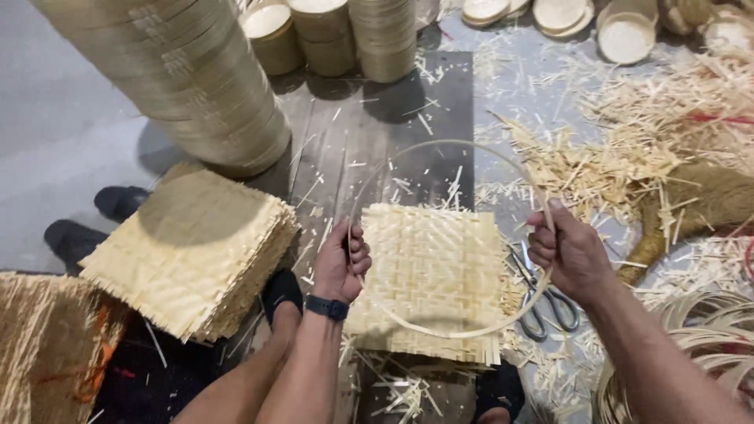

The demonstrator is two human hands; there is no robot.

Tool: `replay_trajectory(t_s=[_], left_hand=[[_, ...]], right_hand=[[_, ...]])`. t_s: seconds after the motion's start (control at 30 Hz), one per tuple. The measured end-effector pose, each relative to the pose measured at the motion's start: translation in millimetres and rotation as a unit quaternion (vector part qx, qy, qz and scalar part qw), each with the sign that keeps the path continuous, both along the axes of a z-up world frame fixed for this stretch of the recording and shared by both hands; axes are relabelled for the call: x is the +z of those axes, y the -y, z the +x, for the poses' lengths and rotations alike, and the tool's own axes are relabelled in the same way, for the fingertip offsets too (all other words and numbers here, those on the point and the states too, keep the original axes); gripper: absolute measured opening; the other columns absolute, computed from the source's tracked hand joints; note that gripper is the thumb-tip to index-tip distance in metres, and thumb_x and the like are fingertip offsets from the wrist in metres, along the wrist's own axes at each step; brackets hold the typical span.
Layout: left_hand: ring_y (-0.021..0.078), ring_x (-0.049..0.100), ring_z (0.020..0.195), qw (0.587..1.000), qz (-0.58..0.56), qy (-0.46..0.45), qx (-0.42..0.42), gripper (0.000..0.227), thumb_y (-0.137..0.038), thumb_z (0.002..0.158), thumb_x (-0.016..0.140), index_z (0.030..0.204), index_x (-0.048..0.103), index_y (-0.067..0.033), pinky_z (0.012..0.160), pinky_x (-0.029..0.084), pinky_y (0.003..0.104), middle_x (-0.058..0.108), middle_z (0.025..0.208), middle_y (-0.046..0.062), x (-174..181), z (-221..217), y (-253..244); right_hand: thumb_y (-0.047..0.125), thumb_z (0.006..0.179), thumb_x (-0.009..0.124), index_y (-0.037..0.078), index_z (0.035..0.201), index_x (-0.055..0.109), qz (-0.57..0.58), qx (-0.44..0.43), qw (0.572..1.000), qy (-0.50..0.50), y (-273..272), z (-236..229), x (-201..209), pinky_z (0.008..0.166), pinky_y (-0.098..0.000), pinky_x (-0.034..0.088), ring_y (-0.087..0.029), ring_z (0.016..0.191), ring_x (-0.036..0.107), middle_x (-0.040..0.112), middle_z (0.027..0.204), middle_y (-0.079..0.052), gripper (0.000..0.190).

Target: Assembling bamboo weaving pieces onto circular frames and trimming the excess edges using a wooden mold and scissors.

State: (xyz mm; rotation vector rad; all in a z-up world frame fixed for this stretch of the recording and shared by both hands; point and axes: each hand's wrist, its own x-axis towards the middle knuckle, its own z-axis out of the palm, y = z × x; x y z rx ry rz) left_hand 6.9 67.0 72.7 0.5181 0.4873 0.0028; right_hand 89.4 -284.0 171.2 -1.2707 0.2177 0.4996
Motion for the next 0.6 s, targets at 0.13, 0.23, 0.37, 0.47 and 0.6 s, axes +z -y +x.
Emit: replay_trajectory(t_s=[0.13,0.23,0.37,0.47,0.6], left_hand=[[0.0075,0.038,0.045,0.997,-0.077,-0.009,0.014,0.032,-0.032,0.103,0.059,0.079,0.056,-0.0104,0.035,0.028,0.022,0.046,0.056,-0.004,-37.4,-2.7,-6.5],[0.007,0.037,0.044,0.996,-0.077,-0.029,0.015,0.031,-0.03,0.102,0.06,0.079,0.056,-0.0105,0.035,0.027,0.021,0.045,0.056,-0.004,-39.9,-3.5,-8.6],[0.0058,0.039,0.048,0.998,-0.057,-0.025,-0.003,0.03,-0.033,0.105,0.062,0.087,0.06,-0.0085,0.038,0.028,0.02,0.047,0.061,-0.004,-22.9,-4.0,-0.6],[0.0046,0.039,0.048,0.994,0.009,-0.104,0.037,0.023,-0.033,0.097,0.062,0.106,0.07,-0.0136,0.036,0.028,0.018,0.051,0.06,-0.004,-22.6,-7.2,8.6],[0.0076,0.051,0.058,0.967,0.219,-0.121,0.058,0.027,-0.014,0.088,0.076,0.113,0.072,-0.0093,0.045,0.04,0.022,0.072,0.079,0.0,-137.7,-16.2,2.5]], right_hand=[[0.045,0.108,0.055,0.015,0.073,0.047,0.037,-0.091,0.995,-0.011,0.0,3.9,-36.5,0.037,-0.0251,0.022,-0.008,0.042,0.025,0.029,0.053,0.006,0.046],[0.047,0.107,0.057,0.016,0.07,0.045,0.021,-0.093,0.995,-0.031,13.1,3.2,-63.0,0.037,-0.0247,0.023,-0.008,0.041,0.026,0.028,0.051,0.006,0.049],[0.041,0.103,0.056,0.006,0.093,0.07,-0.1,-0.086,0.991,0.015,-9.5,-14.2,-40.0,0.051,-0.0252,0.045,-0.009,0.056,0.051,0.055,0.067,0.001,0.039],[0.016,0.089,0.067,0.004,0.109,0.062,-0.281,-0.053,0.957,0.048,-6.1,-22.3,-77.5,0.064,-0.032,0.058,-0.016,0.077,0.071,0.075,0.09,-0.007,0.024],[0.01,0.091,0.073,-0.001,0.121,0.07,-0.33,-0.035,0.941,0.062,11.8,-33.2,-174.4,0.068,-0.0343,0.055,-0.022,0.085,0.07,0.074,0.098,-0.015,0.032]])
